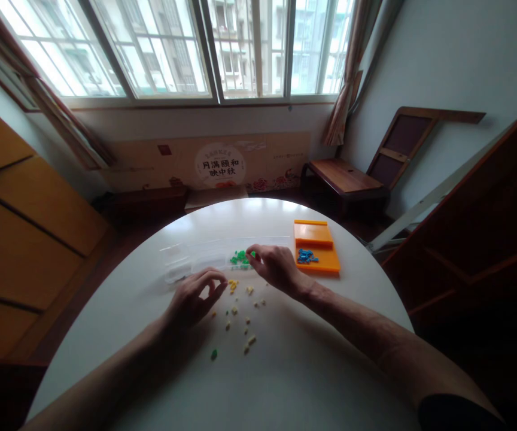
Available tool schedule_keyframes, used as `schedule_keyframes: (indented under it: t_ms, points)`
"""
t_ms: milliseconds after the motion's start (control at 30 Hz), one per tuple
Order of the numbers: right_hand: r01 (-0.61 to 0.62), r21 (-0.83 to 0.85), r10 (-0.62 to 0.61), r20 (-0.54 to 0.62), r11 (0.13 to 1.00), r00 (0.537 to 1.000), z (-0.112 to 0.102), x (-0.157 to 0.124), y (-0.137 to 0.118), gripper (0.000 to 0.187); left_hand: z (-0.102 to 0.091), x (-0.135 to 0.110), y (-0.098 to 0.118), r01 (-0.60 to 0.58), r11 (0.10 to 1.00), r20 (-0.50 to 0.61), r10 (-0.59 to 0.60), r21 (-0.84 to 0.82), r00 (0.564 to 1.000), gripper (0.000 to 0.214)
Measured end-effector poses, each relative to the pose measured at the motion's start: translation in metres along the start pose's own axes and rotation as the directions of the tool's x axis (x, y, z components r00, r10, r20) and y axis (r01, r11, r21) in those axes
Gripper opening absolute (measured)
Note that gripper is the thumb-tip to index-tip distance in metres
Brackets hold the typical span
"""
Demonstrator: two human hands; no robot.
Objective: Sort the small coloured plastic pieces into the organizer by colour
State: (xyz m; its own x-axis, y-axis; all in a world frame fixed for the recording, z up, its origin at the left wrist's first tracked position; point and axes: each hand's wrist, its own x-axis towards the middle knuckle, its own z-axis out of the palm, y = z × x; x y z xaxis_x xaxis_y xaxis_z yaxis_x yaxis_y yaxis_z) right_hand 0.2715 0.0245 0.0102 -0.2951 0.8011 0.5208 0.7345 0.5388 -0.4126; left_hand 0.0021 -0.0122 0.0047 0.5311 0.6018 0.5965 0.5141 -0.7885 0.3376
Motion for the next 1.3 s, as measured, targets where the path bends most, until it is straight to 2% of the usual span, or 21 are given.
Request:
schedule_keyframes:
  t_ms: [100,200,667,767,867,1000,1167,1300]
  points:
    - [-0.026,-0.074,0.026,0.003,0.997,1.0,0.01,0.004,0.004,0.018,0.0,-0.002,0.0,0.018,1.0,-0.013,-0.018,0.002,1.0,0.006]
    - [-0.018,-0.072,0.019,0.009,0.997,1.0,0.013,0.001,0.006,0.017,0.001,-0.003,0.0,0.026,1.0,-0.026,-0.026,0.006,0.999,0.006]
    - [0.039,-0.063,-0.04,-0.025,0.997,0.999,0.011,-0.003,0.011,0.027,0.0,-0.003,-0.002,0.07,0.997,-0.069,-0.071,-0.02,0.995,0.006]
    - [0.054,-0.044,-0.055,-0.04,0.998,0.998,0.006,-0.01,0.012,0.027,-0.006,-0.002,-0.002,0.062,0.998,-0.058,-0.06,0.031,0.997,0.008]
    - [0.066,-0.01,-0.066,-0.049,0.998,0.997,0.002,-0.022,0.013,0.024,-0.015,0.005,0.0,0.046,0.991,-0.015,-0.044,0.128,0.999,0.011]
    - [0.101,0.057,-0.097,-0.068,0.993,0.993,0.001,-0.034,0.014,0.021,-0.021,0.027,-0.002,0.04,0.974,0.022,-0.046,0.222,0.999,0.011]
    - [0.151,0.085,-0.144,-0.078,0.985,0.986,0.007,-0.037,0.019,0.019,-0.004,0.056,-0.012,0.135,0.942,-0.049,-0.126,0.307,0.991,0.008]
    - [0.141,0.077,-0.134,-0.084,0.987,0.987,0.01,-0.037,0.024,0.016,0.007,0.059,-0.018,0.149,0.935,-0.049,-0.14,0.321,0.989,0.01]
